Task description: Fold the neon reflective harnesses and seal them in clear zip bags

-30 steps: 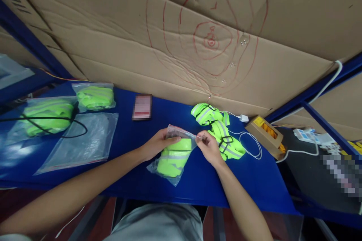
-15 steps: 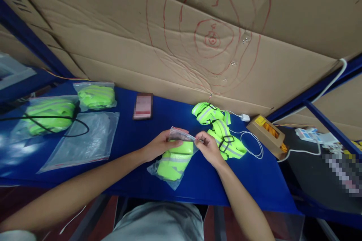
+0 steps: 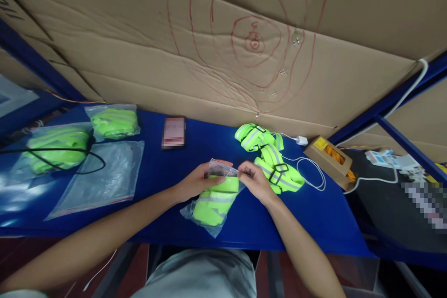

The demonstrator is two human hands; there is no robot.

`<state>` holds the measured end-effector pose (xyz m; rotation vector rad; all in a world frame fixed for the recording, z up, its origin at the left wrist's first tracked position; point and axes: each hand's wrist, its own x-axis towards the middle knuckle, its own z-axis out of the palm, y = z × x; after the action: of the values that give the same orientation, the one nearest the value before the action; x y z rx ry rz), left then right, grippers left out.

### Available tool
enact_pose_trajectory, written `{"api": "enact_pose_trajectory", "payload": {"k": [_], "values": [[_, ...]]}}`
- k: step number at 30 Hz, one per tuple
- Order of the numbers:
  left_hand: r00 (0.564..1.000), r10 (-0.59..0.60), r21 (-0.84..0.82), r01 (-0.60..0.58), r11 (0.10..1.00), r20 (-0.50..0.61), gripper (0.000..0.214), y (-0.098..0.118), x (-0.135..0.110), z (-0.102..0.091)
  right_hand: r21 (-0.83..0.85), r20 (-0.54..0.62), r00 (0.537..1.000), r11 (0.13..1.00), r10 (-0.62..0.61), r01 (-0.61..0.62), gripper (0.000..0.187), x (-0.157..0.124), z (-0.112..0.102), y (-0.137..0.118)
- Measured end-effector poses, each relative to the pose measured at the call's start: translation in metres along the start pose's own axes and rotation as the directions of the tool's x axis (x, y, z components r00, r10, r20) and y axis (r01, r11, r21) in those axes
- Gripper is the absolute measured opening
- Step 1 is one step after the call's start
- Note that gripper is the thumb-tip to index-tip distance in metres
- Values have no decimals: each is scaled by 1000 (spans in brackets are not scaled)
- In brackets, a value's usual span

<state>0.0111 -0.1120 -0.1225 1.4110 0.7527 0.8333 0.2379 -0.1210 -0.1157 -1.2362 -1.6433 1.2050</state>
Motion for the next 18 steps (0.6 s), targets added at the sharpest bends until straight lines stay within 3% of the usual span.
{"api": "enact_pose_trajectory", "payload": {"k": [7, 10, 13, 18], "values": [[1000, -21, 29, 21, 999, 3, 54, -5, 0, 3, -92, 2, 998, 994, -58, 58, 25, -2, 2, 2], [996, -47, 3, 47, 999, -75, 48, -6, 1, 2, -141, 0, 997, 987, -74, 73, 23, -2, -1, 3], [983, -92, -65, 82, 994, -159, 41, -5, 3, 0, -161, -9, 999, 986, -54, 52, 25, 0, -5, 9], [979, -104, -118, 84, 989, -174, 41, -7, 4, -3, -131, 33, 999, 991, 16, -11, 32, 4, -10, 19]]}}
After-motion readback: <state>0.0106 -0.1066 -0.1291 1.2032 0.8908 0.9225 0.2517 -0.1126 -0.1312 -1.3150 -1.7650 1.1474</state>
